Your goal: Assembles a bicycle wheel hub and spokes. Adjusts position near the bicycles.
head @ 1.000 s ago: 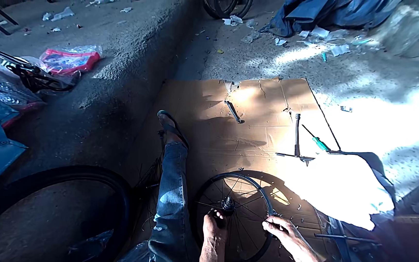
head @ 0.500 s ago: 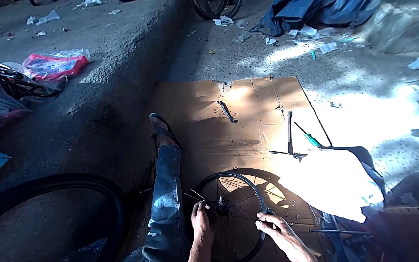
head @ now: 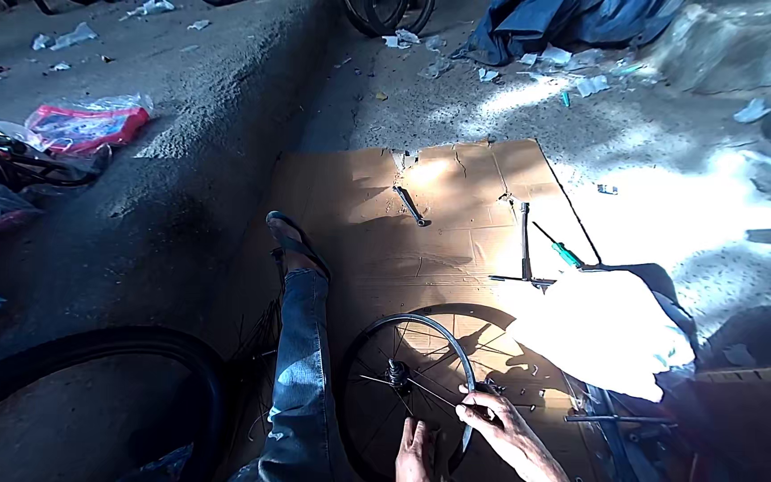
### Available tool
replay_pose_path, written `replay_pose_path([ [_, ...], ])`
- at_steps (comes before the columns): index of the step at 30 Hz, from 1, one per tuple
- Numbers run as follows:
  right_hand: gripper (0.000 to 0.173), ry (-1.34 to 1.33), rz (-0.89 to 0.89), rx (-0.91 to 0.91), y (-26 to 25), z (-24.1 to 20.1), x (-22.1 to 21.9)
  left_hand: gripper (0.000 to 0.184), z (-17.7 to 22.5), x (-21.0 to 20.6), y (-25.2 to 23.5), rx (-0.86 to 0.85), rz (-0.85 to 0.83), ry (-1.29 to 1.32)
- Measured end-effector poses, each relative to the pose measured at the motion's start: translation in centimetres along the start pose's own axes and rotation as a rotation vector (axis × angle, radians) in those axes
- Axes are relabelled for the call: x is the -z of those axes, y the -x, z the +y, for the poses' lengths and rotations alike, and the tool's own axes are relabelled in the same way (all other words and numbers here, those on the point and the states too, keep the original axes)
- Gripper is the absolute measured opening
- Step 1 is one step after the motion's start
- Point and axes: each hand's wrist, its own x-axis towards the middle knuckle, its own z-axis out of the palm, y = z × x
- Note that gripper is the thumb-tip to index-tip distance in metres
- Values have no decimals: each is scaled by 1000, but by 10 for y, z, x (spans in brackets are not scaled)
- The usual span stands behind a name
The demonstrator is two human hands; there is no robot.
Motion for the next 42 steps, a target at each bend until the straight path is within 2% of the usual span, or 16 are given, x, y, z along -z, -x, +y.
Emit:
replay_pose_path([
  [2, 29, -13, -17, 13, 0, -2, -1, 26, 4, -2, -7, 39, -81, -16],
  [6, 25, -10, -14, 43, 3, -2, -2, 48, 11, 6, -21, 162, -183, 402],
  [8, 25, -5, -11, 49, 4, -2, -4, 53, 15, 7, -26, 221, -113, 609],
  [12, 26, 5, -15, 31, 4, -2, -4, 44, 18, 7, -34, 440, 84, 966],
  [14, 28, 10, -14, 15, 4, -4, -3, 28, 18, 7, -42, 567, 220, 968],
  [15, 28, 9, -14, 13, 4, -4, -3, 28, 17, 8, -47, 627, 262, 923],
  [18, 27, 25, -19, 22, 6, -5, -4, 74, 26, 9, -60, 758, 249, 698],
  [20, 27, 60, -14, 56, 8, -5, -6, 86, 32, 5, -70, 850, 223, 673],
  [24, 23, 138, -18, 80, 14, -11, -10, 58, 42, 2, -85, 926, 146, 729],
  [26, 37, 121, 3, 34, 16, -14, -11, 38, 47, 6, -89, 907, 125, 705],
  [29, 51, 79, 22, -54, 17, -12, -14, 26, 45, 17, -88, 950, 85, 674],
  [35, 22, -6, 45, 158, 11, 1, -13, 24, 17, 40, -84, 939, -107, 780],
  [36, 31, -37, 55, 153, 12, 2, -14, 23, 9, 43, -84, 942, -137, 834],
  [39, 81, -234, 116, 61, 17, 0, -20, 20, -10, 46, -82, 902, -193, 1088],
  [40, 91, -345, 162, -2, 18, 0, -24, 21, -14, 46, -81, 875, -190, 1140],
  [42, 90, -685, 268, -175, 18, 0, -34, 19, -18, 43, -79, 825, -153, 1179],
])
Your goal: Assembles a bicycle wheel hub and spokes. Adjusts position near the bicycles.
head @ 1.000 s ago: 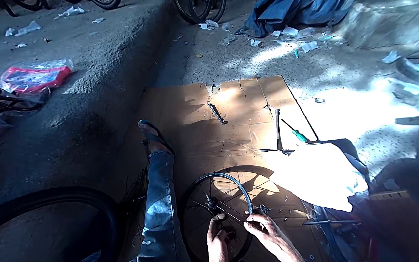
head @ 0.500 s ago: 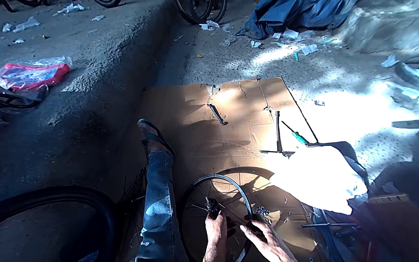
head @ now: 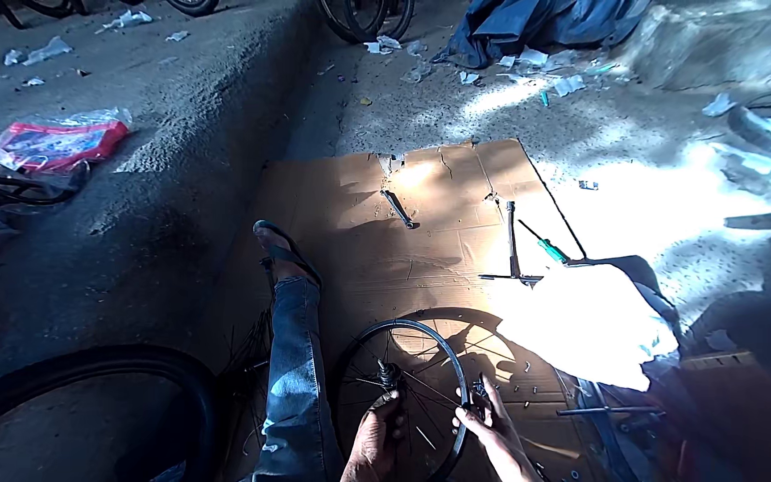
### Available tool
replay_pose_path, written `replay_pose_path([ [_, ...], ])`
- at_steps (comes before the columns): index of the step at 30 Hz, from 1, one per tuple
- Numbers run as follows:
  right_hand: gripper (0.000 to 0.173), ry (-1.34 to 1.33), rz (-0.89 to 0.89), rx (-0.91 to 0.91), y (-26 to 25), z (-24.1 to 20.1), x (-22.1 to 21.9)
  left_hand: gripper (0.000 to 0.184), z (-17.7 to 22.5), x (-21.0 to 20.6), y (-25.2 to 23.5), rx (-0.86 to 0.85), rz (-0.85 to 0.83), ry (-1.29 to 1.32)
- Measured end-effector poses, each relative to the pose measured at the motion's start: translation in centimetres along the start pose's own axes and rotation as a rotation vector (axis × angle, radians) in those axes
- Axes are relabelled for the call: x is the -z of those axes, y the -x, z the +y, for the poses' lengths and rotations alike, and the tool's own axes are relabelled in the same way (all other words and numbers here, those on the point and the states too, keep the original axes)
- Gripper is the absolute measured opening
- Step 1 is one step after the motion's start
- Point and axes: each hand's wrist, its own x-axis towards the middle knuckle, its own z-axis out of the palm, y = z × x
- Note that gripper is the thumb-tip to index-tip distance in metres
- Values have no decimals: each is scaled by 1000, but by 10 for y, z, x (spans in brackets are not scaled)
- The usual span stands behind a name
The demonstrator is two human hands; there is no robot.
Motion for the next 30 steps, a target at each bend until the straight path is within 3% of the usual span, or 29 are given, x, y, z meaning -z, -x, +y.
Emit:
replay_pose_path([
  [3, 38, -314, 106, -273, 15, 19, -9, 17, -8, -5, 1, -92, 46, 50],
  [5, 30, -247, 56, -351, 32, 32, -16, 16, -13, -11, -1, -133, 51, 104],
  [8, 32, -155, 79, -376, 38, 34, -20, 17, -22, -18, 2, -152, 76, 163],
  [11, 46, 76, 143, -229, 31, 24, -21, 18, -34, -18, 7, -137, 36, 176],
  [14, 48, 256, 187, -64, 17, 22, -21, 21, -47, -19, 10, -165, -73, 283],
  [20, 47, 457, 257, 81, 15, 14, -8, 18, -56, -29, 7, -234, -6, 304],
  [24, 43, 391, 219, 121, 12, 7, -2, 10, -48, -38, 14, -118, 19, 220],
  [30, 35, -27, 171, 8, -6, -5, -12, 11, -43, -41, 11, -58, 39, 191],
])
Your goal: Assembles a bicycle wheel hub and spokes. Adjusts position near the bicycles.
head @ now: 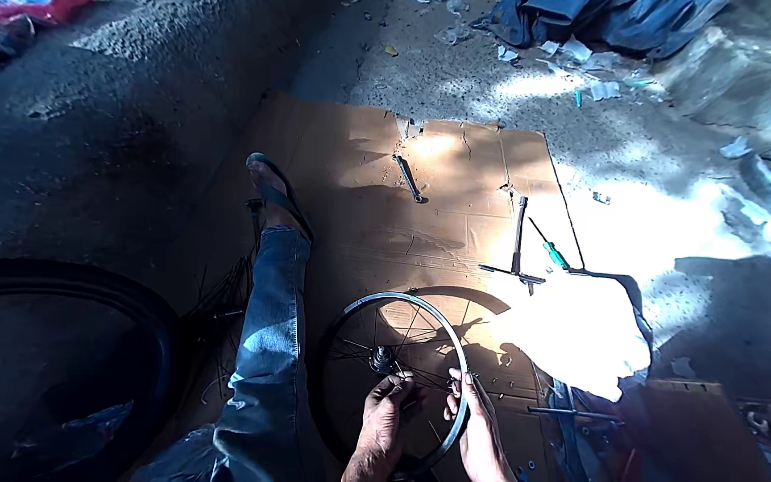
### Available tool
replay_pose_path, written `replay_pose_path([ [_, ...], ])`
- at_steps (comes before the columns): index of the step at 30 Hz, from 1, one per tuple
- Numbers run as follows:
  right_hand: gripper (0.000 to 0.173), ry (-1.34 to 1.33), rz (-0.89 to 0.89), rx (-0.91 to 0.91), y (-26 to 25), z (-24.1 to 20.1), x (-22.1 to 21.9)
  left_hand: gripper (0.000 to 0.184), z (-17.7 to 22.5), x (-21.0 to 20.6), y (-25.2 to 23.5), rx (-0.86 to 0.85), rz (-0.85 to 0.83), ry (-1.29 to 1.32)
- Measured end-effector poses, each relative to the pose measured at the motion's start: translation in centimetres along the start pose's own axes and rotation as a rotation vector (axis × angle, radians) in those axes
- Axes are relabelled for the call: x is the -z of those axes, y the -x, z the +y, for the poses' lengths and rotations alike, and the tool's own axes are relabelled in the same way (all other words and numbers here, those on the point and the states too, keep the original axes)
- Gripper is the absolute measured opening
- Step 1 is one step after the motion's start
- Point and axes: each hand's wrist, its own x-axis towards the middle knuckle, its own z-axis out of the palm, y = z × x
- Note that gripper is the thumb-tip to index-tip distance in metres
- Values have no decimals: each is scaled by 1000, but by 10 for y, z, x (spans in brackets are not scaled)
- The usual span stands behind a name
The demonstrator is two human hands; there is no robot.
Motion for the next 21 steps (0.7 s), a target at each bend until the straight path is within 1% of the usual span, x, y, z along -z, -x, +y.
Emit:
replay_pose_path([
  [3, 38, -54, -15, -77, -5, -9, -2, 13, 0, 2, -2, -5, -54, 0],
  [5, 39, -71, 18, -120, -8, -12, -5, 14, 0, 2, -4, -19, -77, -24],
  [8, 38, 3, 78, -175, -14, -13, -6, 14, -6, 4, -5, -48, -81, -59],
  [11, 30, 79, 77, -170, -19, -6, 4, 13, -16, 8, -5, -79, -66, -81],
  [14, 33, 109, 64, -155, -19, 4, 14, 14, -22, 13, -4, -74, -71, -52],
  [17, 35, 104, 4, -115, -16, 13, 21, 16, -24, 14, 0, -69, -75, -42],
  [21, 38, 4, -15, -166, -14, 9, 18, 16, -24, 14, 2, -92, -82, -87],
])
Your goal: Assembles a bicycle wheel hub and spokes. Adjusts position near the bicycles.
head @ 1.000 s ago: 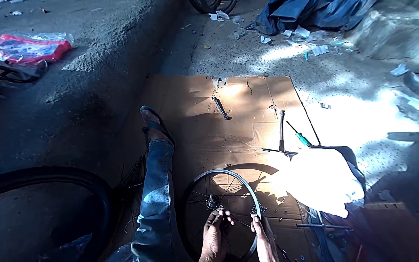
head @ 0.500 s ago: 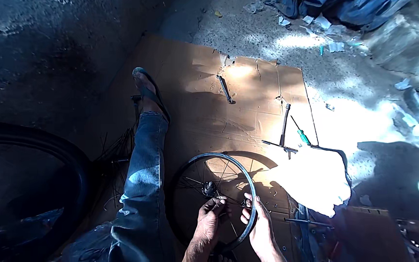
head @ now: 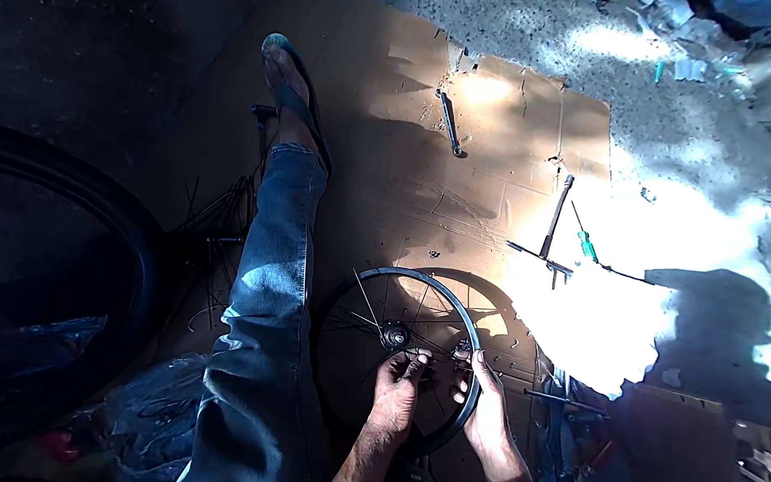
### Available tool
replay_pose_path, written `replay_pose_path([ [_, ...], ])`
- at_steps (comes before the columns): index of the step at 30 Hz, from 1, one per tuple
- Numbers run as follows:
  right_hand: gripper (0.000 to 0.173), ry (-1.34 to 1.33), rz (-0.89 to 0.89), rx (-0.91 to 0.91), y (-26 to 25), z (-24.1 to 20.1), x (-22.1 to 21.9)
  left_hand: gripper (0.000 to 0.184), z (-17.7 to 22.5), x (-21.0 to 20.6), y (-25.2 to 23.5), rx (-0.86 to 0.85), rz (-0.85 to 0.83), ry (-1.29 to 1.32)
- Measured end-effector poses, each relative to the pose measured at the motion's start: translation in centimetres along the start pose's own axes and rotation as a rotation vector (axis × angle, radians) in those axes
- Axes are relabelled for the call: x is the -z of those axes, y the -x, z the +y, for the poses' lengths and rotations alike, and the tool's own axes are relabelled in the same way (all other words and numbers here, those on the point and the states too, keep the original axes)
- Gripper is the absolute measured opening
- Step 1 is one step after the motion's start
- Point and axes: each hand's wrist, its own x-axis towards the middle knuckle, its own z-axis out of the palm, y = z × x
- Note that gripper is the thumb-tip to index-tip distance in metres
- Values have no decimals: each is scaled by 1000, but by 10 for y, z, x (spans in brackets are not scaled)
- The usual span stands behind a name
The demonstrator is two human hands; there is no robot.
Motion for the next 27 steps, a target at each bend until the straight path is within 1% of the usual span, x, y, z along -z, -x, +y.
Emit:
replay_pose_path([
  [4, 41, -33, -6, -26, -1, -6, 0, 16, -2, -1, 1, -4, -11, -28],
  [11, 38, -16, 0, 0, -1, -8, -3, 16, 2, 0, 1, 45, -25, -17],
  [16, 36, 14, -50, 18, 0, -7, -9, 17, 5, -2, 2, 93, -31, -2],
  [20, 37, 37, -88, 38, 0, -6, -9, 18, 4, -2, 2, 88, -46, 20],
  [27, 38, 49, -68, 35, 1, -10, -10, 18, 1, 2, 1, 85, -86, 64],
])
